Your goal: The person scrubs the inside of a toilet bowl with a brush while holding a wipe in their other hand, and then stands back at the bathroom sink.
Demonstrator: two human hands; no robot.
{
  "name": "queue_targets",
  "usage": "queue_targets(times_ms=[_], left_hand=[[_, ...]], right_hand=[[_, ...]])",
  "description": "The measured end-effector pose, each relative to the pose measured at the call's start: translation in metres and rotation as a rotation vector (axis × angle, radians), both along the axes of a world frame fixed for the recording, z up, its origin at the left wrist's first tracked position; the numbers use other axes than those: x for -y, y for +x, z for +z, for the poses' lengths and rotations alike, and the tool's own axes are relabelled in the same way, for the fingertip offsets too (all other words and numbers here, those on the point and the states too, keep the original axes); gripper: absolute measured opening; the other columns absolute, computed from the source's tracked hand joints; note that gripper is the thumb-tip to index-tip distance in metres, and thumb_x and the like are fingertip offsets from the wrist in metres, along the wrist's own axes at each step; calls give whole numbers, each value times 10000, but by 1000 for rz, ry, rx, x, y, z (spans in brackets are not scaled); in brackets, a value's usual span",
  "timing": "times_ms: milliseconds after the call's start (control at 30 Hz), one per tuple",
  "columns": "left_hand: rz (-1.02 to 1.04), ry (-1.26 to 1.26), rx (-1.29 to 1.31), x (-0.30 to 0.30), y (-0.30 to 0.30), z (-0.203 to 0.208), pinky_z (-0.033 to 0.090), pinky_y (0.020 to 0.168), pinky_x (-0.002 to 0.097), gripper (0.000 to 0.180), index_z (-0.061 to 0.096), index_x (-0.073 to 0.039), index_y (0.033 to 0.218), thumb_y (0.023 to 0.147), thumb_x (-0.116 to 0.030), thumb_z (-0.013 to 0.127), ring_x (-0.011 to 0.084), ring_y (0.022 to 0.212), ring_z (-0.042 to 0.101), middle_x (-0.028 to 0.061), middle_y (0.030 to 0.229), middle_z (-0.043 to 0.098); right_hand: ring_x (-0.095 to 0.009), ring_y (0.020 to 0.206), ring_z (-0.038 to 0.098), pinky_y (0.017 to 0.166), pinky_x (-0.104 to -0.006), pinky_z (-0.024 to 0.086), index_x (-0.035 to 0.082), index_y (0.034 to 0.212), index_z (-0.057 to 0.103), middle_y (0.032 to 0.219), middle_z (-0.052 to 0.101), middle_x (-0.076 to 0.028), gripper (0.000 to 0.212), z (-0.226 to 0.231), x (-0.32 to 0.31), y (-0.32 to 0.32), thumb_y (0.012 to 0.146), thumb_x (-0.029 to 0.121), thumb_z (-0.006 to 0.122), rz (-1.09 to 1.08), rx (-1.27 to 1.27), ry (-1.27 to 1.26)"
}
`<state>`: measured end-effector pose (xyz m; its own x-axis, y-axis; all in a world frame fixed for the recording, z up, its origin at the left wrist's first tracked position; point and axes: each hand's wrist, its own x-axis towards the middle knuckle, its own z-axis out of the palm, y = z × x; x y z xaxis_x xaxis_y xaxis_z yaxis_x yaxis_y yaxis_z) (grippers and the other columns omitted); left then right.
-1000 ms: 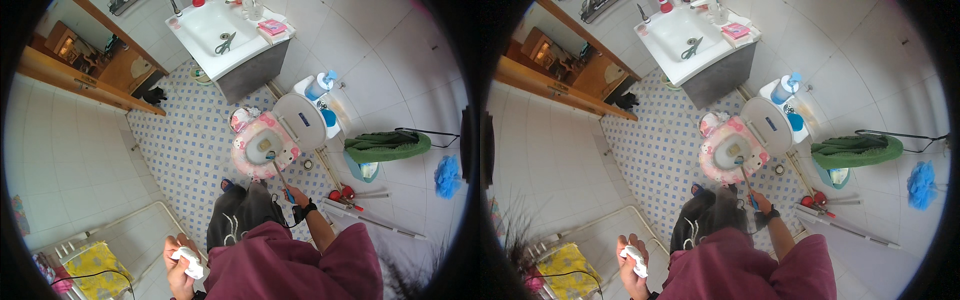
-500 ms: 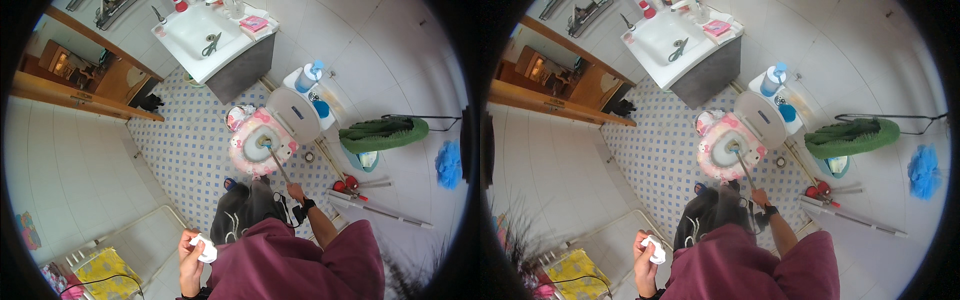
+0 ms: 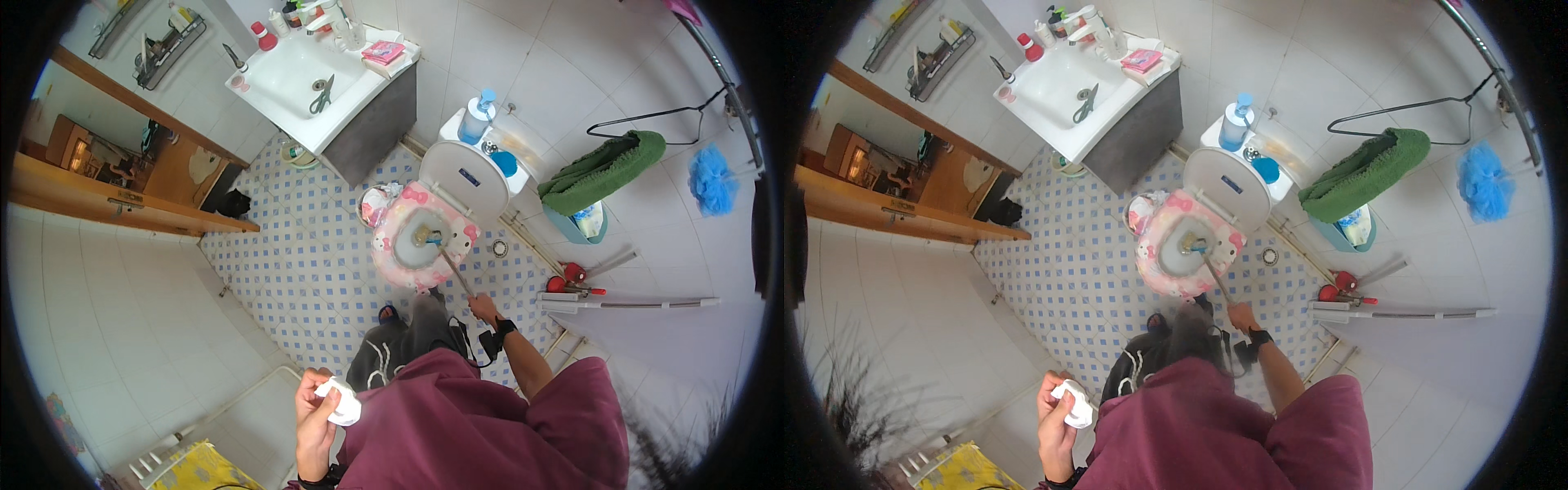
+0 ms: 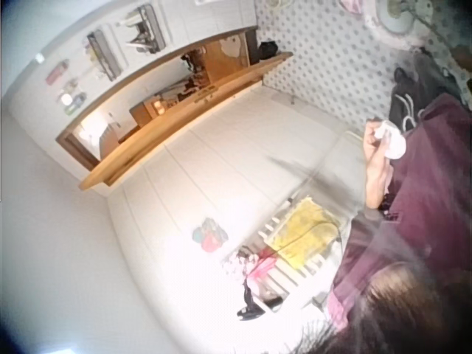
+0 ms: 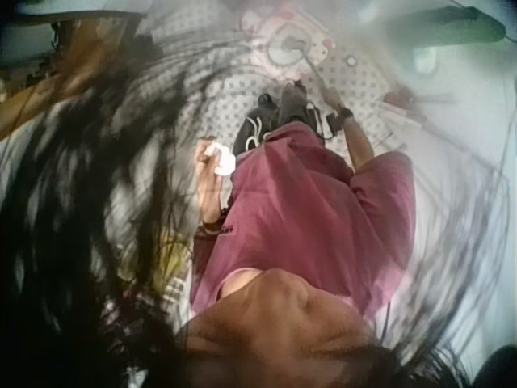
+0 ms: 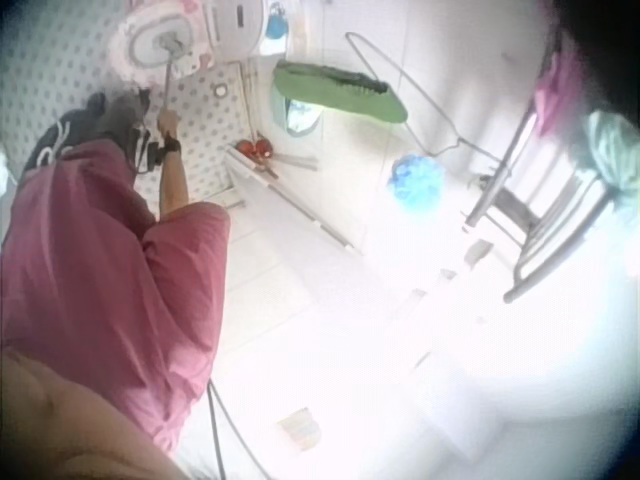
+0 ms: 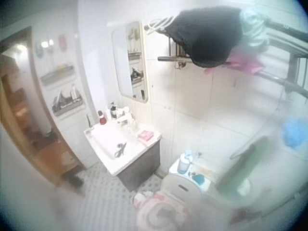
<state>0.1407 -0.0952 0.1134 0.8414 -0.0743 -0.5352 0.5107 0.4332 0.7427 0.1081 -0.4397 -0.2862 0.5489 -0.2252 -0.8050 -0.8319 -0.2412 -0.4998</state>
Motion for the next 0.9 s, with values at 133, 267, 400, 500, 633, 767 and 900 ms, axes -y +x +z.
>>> queue_targets(times_ms=[133,267,400,500,633,767,900], left_hand=[[-7,-51,27,-34,-3,3,450,633,225,173,458,-44,866,768,35,576,104,705,540,27,807,485],[-58,-69,39,-62,-2,0,430,633,232,210,444,-69,892,760,-8,596,119,731,511,44,856,473],[-69,-101,19,-87,-1,-8,420,642,235,199,445,-66,889,762,7,580,120,738,504,43,858,471],[-62,-114,27,-96,3,-14,437,655,242,159,463,-46,870,775,36,561,112,706,523,30,801,482],[-32,-63,-80,-99,3,-22,431,655,241,162,465,-40,876,771,46,552,108,713,516,36,823,485],[13,-34,-150,-93,5,-27,428,659,237,169,466,-36,881,766,45,560,104,726,512,36,845,484],[38,21,-193,-81,5,-29,412,639,219,177,466,-41,886,764,20,577,86,717,490,22,842,474]], right_hand=[[-150,383,419,369,-302,334,-21,636,501,516,481,-62,357,22,-36,0,834,275,471,-111,-1,67],[-158,369,438,366,-298,358,-15,616,501,496,474,-61,370,7,-60,-11,847,272,467,-317,10,134],[-155,386,448,368,-301,361,-20,617,493,505,480,-72,373,14,-80,-6,847,272,466,-263,35,146],[-155,391,456,379,-298,371,-16,615,500,514,490,-73,390,14,-91,2,849,292,454,-234,-16,88],[-152,414,434,383,-294,361,-18,618,487,542,487,-69,397,-21,-105,5,864,292,452,-246,-34,120],[-155,418,442,388,-299,370,-8,623,495,554,496,-73,404,-46,-129,15,880,295,423,-368,-106,241],[-210,433,488,433,-340,404,-21,621,517,548,519,-107,404,-78,-133,11,862,293,436,-18,-149,106]])
